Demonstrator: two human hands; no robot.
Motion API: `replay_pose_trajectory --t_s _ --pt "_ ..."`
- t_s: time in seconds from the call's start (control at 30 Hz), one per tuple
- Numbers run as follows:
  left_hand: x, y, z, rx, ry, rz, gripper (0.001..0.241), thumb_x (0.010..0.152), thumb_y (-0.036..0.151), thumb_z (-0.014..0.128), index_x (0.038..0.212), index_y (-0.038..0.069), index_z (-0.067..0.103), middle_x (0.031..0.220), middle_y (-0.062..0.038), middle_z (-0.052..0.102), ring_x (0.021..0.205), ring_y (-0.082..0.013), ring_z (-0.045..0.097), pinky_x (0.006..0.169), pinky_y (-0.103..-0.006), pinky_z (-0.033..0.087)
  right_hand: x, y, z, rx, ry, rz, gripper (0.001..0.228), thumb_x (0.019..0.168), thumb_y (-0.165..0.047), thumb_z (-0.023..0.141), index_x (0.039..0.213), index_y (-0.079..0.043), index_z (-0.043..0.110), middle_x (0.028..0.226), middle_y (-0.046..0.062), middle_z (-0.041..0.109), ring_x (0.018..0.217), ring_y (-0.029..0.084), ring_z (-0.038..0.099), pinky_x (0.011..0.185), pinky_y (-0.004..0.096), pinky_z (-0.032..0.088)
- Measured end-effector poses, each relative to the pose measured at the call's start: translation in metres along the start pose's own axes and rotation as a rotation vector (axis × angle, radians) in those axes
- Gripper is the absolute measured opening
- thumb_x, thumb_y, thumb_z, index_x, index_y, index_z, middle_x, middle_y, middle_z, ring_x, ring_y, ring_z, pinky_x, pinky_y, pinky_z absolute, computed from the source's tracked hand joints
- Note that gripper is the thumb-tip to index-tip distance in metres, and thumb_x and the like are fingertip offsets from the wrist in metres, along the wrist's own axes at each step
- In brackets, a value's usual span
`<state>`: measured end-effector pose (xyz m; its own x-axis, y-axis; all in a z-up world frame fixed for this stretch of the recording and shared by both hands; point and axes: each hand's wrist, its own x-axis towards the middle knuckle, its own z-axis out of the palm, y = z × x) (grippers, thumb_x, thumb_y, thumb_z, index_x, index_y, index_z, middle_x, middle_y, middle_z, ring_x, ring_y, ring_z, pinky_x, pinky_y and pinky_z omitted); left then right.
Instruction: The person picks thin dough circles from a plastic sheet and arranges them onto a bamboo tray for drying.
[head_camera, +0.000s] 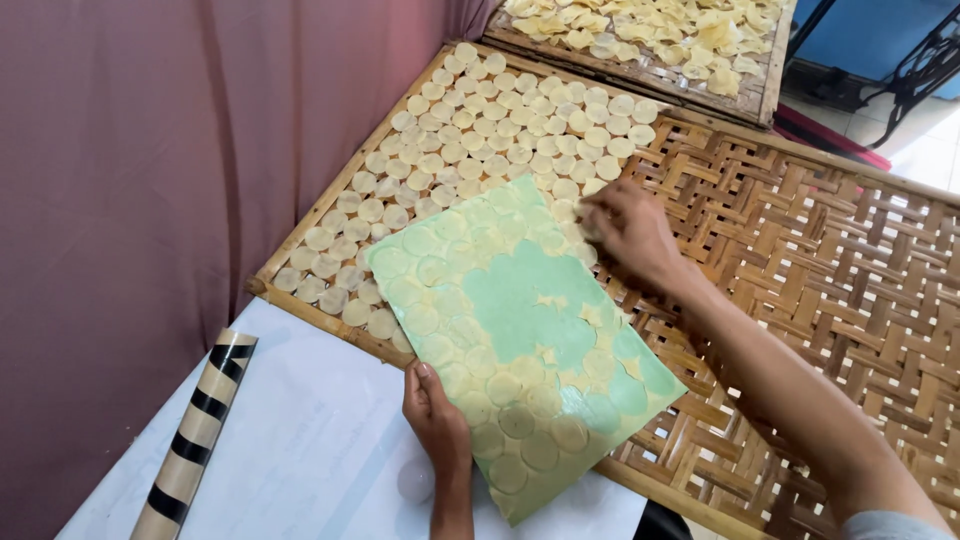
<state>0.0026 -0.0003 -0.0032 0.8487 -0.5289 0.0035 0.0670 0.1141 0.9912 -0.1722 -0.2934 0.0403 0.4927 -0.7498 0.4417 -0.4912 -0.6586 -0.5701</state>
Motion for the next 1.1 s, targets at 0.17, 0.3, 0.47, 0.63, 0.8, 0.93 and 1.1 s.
replay_pose_trajectory --t_s 0.17,0.3,0.47,0.63,0.8,0.93,1.1 --pt "-0.002 -0.004 -0.001 0.026 -0.006 0.018 0.032 0.111 0.022 0.043 0.102 -0.004 0.06 0.08 0.0 0.051 0.075 -0.0095 0.041 0.067 -0.0253 0.039 -0.033 -0.044 0.004 -0.088 -0.153 -0.105 0.02 0.097 -0.018 0.069 0.108 -0.004 0.078 0.098 0.013 0.07 0.082 0.028 0.068 0.071 0.041 0.057" --pt "0.0 -0.009 -0.002 -0.014 0.008 -0.006 0.031 0.111 0.022 0.042 0.101 -0.002 0.06 0.077 0.002 0.046 0.072 -0.0082 0.039 0.065 -0.0245 0.036 -0.036 -0.052 0.005 -0.11 -0.194 -0.131 0.02 0.091 -0.021 0.073 0.1 -0.004 0.078 0.1 0.014 0.068 0.082 0.03 0.068 0.071 0.043 0.056" --pt "0.001 -0.018 -0.003 -0.004 0.01 0.035 0.031 0.112 0.021 0.043 0.095 -0.002 0.056 0.077 0.003 0.043 0.073 -0.008 0.036 0.063 -0.0249 0.034 -0.036 -0.048 0.004 0.024 -0.221 -0.021 0.017 0.092 -0.019 0.071 0.096 -0.002 0.073 0.1 0.015 0.067 0.081 0.026 0.072 0.07 0.038 0.059" --pt "0.001 -0.014 -0.002 -0.037 0.004 0.028 0.03 0.112 0.02 0.044 0.094 -0.001 0.054 0.076 0.003 0.039 0.072 -0.0081 0.034 0.063 -0.025 0.032 -0.047 -0.049 0.0 0.106 -0.185 0.031 0.016 0.097 -0.017 0.065 0.103 -0.002 0.068 0.09 0.009 0.075 0.075 0.021 0.073 0.07 0.035 0.058" --pt "0.001 -0.017 -0.003 -0.019 0.007 0.02 0.027 0.11 0.019 0.044 0.095 -0.001 0.055 0.076 0.003 0.041 0.071 -0.0079 0.034 0.062 -0.0253 0.032 -0.042 -0.06 -0.008 -0.008 -0.255 0.085 0.019 0.09 -0.021 0.075 0.104 -0.008 0.078 0.081 0.013 0.074 0.067 0.024 0.07 0.064 0.038 0.056" --pt "0.002 -0.023 -0.004 -0.049 -0.002 0.052 0.03 0.113 0.019 0.044 0.093 -0.002 0.052 0.077 0.003 0.039 0.073 -0.0077 0.034 0.064 -0.0255 0.032 -0.032 -0.043 0.007 -0.06 -0.247 0.275 0.021 0.094 -0.023 0.073 0.106 -0.006 0.076 0.085 0.01 0.076 0.07 0.021 0.074 0.067 0.036 0.058" --pt "0.003 -0.021 -0.004 -0.045 0.005 0.042 0.028 0.111 0.02 0.044 0.097 -0.002 0.055 0.077 0.003 0.045 0.073 -0.0074 0.037 0.064 -0.0249 0.035 -0.029 -0.051 0.014 -0.116 -0.13 0.046 0.025 0.092 -0.02 0.072 0.112 -0.006 0.077 0.091 0.015 0.07 0.071 0.028 0.069 0.064 0.041 0.056"
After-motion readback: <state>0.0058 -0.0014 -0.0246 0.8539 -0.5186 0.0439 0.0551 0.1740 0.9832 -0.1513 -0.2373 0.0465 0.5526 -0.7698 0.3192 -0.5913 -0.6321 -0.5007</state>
